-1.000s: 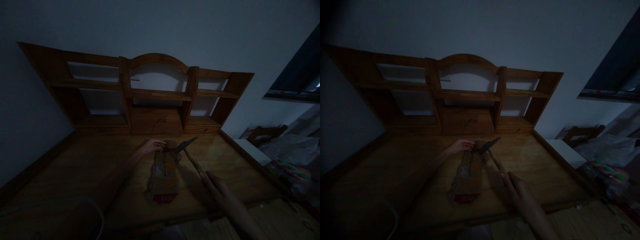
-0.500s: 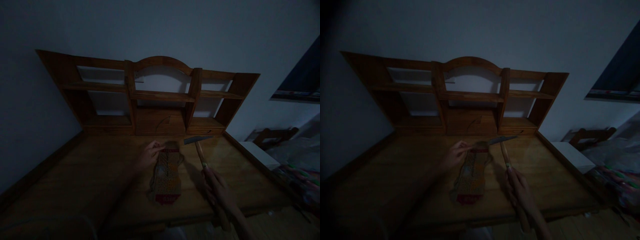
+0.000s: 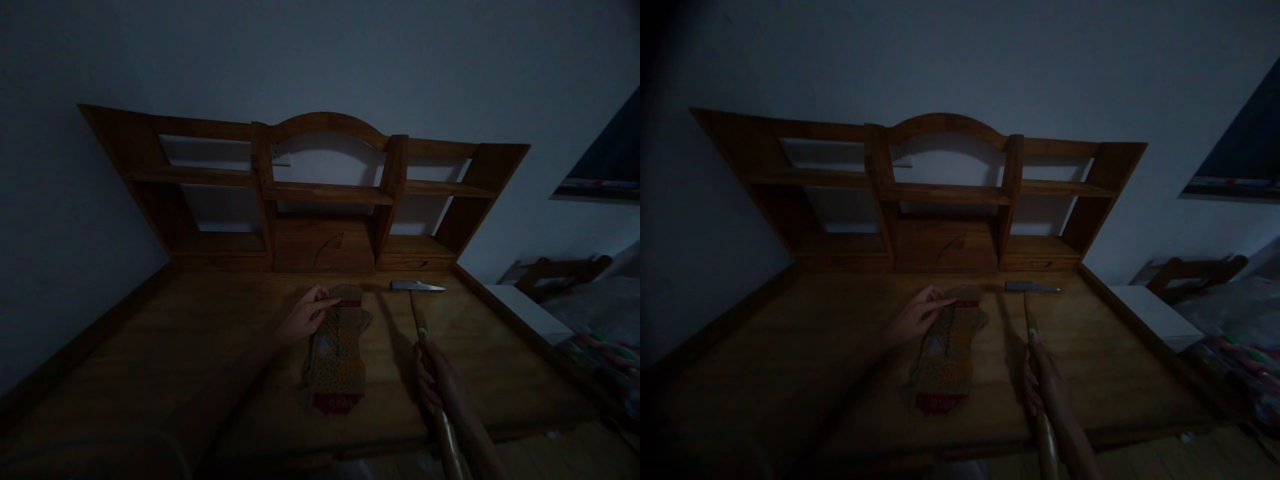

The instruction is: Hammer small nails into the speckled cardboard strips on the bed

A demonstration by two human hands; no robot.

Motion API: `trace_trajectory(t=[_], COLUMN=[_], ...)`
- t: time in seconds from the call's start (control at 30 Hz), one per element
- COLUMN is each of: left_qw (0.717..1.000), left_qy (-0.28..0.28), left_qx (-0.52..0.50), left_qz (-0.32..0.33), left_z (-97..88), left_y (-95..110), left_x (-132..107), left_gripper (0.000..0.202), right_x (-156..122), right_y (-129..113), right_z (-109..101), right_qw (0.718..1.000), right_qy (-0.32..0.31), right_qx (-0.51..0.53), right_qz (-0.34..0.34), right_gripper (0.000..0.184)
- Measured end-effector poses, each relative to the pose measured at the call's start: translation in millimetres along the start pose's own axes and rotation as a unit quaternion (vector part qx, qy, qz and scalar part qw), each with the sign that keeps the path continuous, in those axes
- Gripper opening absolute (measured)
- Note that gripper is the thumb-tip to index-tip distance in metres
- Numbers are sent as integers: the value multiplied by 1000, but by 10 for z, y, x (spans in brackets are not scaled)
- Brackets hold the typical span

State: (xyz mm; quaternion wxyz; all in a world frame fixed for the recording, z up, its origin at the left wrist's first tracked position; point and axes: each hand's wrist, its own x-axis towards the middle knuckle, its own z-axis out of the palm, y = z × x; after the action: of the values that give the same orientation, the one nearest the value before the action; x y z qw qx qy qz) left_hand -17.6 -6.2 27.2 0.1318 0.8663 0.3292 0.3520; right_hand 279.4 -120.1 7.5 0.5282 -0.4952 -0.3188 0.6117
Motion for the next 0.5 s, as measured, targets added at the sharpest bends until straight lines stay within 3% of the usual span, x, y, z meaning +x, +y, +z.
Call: trace_trajectory(t=[0.5], left_qw=[1000], left_qy=[-17], left_qx=[1], left_qz=[-2], left_z=[39], left_y=[-11], left_x=[13], left_gripper=[47], right_x=[28], right_y=[-1], right_z=[-31], right_qw=[1000], right_qy=[10], right_qx=[16], right_qz=[6], right_gripper=[38])
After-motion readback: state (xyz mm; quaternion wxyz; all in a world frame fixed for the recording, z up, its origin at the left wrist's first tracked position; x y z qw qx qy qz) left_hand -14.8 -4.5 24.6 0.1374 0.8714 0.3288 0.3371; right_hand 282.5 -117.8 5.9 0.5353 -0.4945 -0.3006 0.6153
